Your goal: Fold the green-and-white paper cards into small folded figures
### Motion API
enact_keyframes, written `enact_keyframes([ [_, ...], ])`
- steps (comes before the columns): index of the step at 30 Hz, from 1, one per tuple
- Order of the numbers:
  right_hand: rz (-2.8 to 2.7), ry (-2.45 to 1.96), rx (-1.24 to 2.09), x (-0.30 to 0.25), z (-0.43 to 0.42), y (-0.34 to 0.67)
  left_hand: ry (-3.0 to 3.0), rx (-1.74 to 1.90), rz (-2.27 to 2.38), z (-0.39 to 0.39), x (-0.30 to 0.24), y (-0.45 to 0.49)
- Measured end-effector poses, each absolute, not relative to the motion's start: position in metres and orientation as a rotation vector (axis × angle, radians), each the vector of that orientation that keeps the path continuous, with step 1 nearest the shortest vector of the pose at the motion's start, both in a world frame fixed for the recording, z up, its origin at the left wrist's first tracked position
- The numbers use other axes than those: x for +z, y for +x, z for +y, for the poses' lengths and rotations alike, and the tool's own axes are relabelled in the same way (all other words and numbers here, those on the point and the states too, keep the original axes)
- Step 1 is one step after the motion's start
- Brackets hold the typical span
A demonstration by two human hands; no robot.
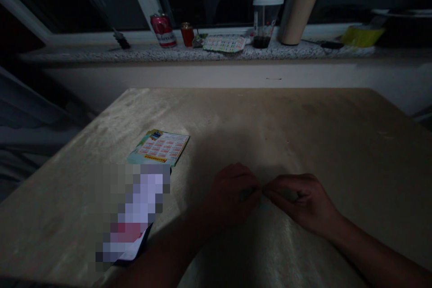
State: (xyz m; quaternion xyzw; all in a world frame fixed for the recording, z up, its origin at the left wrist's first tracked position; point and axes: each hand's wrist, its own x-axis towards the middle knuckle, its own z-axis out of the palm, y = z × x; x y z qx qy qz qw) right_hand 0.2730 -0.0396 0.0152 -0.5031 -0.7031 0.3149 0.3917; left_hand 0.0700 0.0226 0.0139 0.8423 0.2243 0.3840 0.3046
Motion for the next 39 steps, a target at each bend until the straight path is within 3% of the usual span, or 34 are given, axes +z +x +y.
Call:
enact_keyframes([
  [39,-1.718,-1.210,0.716,0.019,-0.038,0.276,1.758,0.646,0.838,0.024,0.029,0.065],
])
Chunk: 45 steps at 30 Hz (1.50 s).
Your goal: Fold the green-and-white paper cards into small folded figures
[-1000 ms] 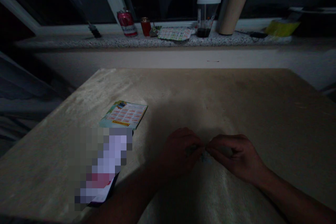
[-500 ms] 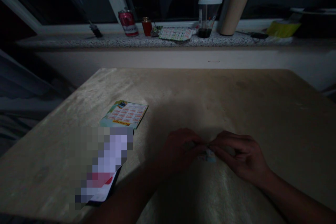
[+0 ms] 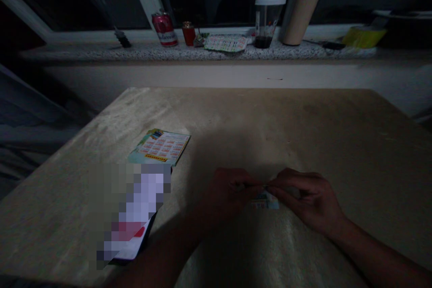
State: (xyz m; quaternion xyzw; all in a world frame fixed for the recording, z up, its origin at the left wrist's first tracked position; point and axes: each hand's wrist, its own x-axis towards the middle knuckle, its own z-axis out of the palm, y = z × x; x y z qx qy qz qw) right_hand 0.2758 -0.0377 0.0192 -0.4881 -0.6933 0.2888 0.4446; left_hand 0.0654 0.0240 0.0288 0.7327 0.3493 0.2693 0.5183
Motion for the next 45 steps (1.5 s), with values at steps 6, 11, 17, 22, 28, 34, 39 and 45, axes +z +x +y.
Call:
enact_keyframes([
  [6,-1.643,-1.247,0.788,0.026,-0.038,0.276,1.623,0.594,0.921,0.027,0.027,0.064],
  [11,-1.582,-1.341,0.789,0.027,-0.036,0.274,1.609,0.649,0.929,0.027,0.025,0.064],
  [17,-1.581,-1.361,0.740,0.029,-0.036,0.274,1.470,0.638,0.921,0.026,0.020,0.067],
  [22,-1.485,-1.366,0.719,0.026,-0.035,0.275,1.508,0.615,0.886,0.027,0.018,0.066],
  [28,-1.391,-1.377,0.692,0.023,-0.036,0.275,1.519,0.630,0.856,0.025,0.018,0.069],
  [34,-1.305,-1.362,0.725,0.024,-0.036,0.273,1.534,0.562,0.859,0.020,0.017,0.073],
  [39,-1.270,-1.285,0.792,0.023,-0.038,0.268,1.392,0.545,0.833,0.015,0.013,0.078],
  [45,-1.244,-1.205,0.862,0.022,-0.039,0.265,1.313,0.668,0.862,0.015,0.010,0.080],
])
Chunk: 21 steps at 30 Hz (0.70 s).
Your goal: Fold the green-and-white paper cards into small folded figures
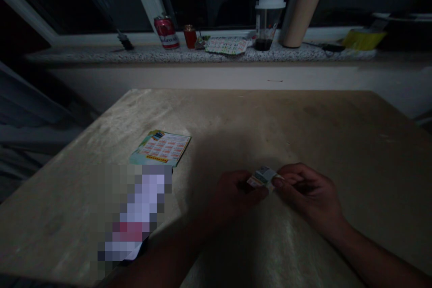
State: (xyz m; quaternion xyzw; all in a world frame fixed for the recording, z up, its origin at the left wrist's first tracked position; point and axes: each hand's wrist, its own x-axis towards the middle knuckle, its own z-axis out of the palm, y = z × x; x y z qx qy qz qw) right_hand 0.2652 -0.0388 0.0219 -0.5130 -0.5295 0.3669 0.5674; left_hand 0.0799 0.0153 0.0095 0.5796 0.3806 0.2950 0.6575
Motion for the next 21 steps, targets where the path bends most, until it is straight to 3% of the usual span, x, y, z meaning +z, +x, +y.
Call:
enact_keyframes([
  [7,-1.327,-1.234,0.869,0.010,-0.038,0.270,1.365,0.769,0.938,0.017,0.011,0.076],
  [21,-1.326,-1.322,1.076,0.014,-0.036,0.269,1.459,0.553,0.830,0.021,0.016,0.068],
])
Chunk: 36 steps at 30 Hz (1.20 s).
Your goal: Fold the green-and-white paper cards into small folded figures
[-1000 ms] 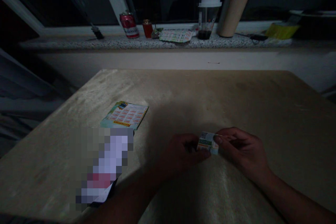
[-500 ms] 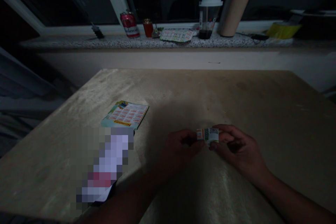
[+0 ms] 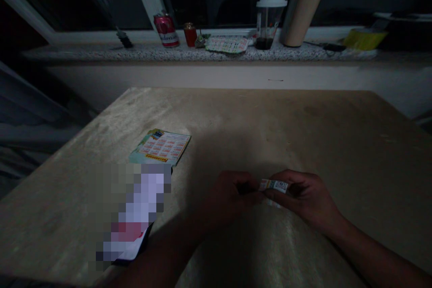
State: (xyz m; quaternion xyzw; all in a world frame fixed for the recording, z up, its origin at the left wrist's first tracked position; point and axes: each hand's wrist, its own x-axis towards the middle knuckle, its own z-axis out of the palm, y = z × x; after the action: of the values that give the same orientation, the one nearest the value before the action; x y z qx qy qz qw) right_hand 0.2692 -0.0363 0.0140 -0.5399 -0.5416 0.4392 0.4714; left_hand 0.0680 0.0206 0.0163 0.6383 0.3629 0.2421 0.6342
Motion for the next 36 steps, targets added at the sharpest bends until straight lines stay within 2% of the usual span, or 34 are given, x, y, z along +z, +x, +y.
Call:
enact_keyframes([
  [13,-1.276,-1.307,1.142,0.016,-0.036,0.268,1.433,0.704,0.788,0.019,0.017,0.070],
  [27,-1.330,-1.325,1.205,0.019,-0.036,0.270,1.693,0.843,0.821,0.016,0.022,0.071],
  [36,-1.493,-1.269,1.008,0.023,-0.037,0.264,1.708,0.876,0.792,0.017,0.025,0.067],
])
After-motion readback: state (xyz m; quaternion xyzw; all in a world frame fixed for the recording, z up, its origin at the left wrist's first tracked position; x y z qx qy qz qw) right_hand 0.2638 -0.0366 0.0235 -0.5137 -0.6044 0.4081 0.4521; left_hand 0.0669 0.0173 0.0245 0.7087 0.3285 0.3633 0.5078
